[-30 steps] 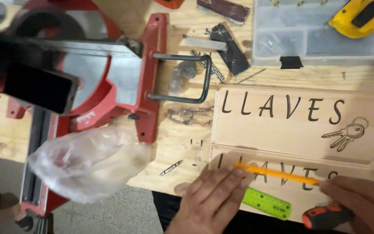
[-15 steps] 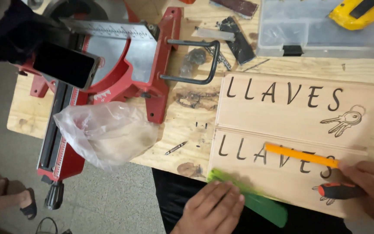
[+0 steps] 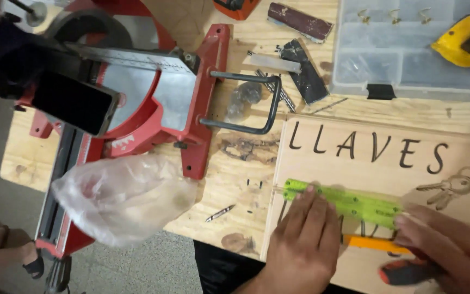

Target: Measuring and marking positions for hooks on wooden signs using a ruler, tape measure, and pencil.

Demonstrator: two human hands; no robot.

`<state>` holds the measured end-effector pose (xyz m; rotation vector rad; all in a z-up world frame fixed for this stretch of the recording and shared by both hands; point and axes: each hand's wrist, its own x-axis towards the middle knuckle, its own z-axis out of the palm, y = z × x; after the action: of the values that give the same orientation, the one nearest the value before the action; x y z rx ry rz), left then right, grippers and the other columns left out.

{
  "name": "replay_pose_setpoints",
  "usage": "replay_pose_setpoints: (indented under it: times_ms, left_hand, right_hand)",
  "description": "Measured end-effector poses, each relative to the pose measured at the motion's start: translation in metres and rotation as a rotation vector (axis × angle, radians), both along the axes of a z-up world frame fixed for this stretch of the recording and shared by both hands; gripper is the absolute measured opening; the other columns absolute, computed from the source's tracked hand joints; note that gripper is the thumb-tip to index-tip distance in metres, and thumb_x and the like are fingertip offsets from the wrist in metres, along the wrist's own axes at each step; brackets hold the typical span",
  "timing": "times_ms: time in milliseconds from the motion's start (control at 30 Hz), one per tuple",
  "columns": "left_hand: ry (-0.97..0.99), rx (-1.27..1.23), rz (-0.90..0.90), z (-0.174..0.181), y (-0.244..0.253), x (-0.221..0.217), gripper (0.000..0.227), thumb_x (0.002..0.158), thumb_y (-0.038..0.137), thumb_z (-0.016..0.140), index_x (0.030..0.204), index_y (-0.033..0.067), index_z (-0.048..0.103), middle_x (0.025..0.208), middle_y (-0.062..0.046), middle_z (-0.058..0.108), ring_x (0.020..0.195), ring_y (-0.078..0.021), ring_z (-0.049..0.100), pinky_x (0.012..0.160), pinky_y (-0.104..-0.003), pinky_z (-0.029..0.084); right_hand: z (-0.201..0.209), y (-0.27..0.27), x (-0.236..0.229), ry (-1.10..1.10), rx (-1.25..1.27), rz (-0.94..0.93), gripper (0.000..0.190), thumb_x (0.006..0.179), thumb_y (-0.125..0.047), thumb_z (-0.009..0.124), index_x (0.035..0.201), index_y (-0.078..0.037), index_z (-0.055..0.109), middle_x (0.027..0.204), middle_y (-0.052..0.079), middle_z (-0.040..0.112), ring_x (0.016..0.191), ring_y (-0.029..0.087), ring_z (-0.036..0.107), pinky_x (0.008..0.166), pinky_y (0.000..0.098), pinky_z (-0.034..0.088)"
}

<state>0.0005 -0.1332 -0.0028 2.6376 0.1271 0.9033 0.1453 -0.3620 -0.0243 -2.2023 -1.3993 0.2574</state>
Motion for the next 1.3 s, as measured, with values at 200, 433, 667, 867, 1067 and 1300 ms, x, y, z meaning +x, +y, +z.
replay_pose_setpoints:
  times_ms: [200, 433, 667, 867, 1067, 1300]
  left_hand:
    - [0.105, -0.029, 0.05, -0.005, 0.005, -0.001, 0.017, 0.103, 0.0, 0.059, 0.099, -0.0043, 0.074, 0.102, -0.02, 0.073, 0.102, -0.0357, 0.076, 0.086, -0.044, 0.065]
    - [0.121, -0.006, 0.056, -0.029, 0.01, -0.008, 0.011, 0.103, 0.009, 0.066, 0.1, 0.003, 0.075, 0.107, -0.012, 0.075, 0.108, -0.0302, 0.077, 0.086, -0.037, 0.067]
    - [0.18, -0.046, 0.033, -0.038, 0.004, -0.016, 0.011, 0.102, 0.015, 0.073, 0.1, 0.0049, 0.077, 0.109, -0.011, 0.078, 0.116, -0.0311, 0.075, 0.092, -0.038, 0.065]
    - [0.137, -0.03, 0.049, -0.04, 0.006, -0.014, 0.016, 0.105, 0.018, 0.065, 0.098, 0.0088, 0.077, 0.105, -0.007, 0.079, 0.113, -0.0263, 0.077, 0.094, -0.034, 0.064]
    - [0.163, -0.089, -0.011, -0.041, 0.006, -0.018, 0.015, 0.105, 0.016, 0.068, 0.104, 0.0046, 0.077, 0.11, -0.011, 0.079, 0.118, -0.0316, 0.074, 0.096, -0.04, 0.065]
    - [0.122, -0.165, -0.037, -0.028, 0.017, -0.013, 0.008, 0.102, 0.006, 0.074, 0.101, -0.001, 0.074, 0.105, -0.016, 0.077, 0.109, -0.0346, 0.077, 0.092, -0.043, 0.068]
  right_hand:
    - [-0.033, -0.001, 0.026, -0.243, -0.305, 0.143, 0.054, 0.08, -0.026, 0.057, 0.133, -0.04, 0.063, 0.144, -0.015, 0.064, 0.082, 0.008, 0.079, 0.073, 0.028, 0.06]
    - [-0.03, 0.009, 0.028, -0.266, -0.25, 0.325, 0.068, 0.082, -0.061, 0.054, 0.14, -0.027, 0.058, 0.149, -0.011, 0.058, 0.103, 0.008, 0.071, 0.09, 0.0335, 0.055]
    - [-0.049, -0.006, 0.027, -0.249, -0.174, 0.383, 0.068, 0.082, -0.045, 0.059, 0.141, -0.013, 0.054, 0.154, -0.006, 0.054, 0.121, 0.01, 0.064, 0.102, 0.0325, 0.054]
    - [-0.069, -0.044, 0.03, 1.084, -0.756, 0.014, 0.064, 0.082, -0.038, 0.078, 0.144, -0.053, 0.068, 0.142, -0.044, 0.093, 0.133, -0.031, 0.084, 0.117, -0.0004, 0.056]
    - [-0.049, -0.005, 0.027, -0.249, -0.177, 0.454, 0.078, 0.076, -0.017, 0.06, 0.148, 0.008, 0.042, 0.145, 0.002, 0.057, 0.131, 0.008, 0.056, 0.116, 0.03, 0.043]
    - [-0.022, 0.016, -0.012, 0.307, -0.269, -0.134, 0.087, 0.055, -0.024, 0.086, 0.138, -0.018, 0.063, 0.149, 0.002, 0.061, 0.094, 0.004, 0.085, 0.1, 0.0234, 0.057]
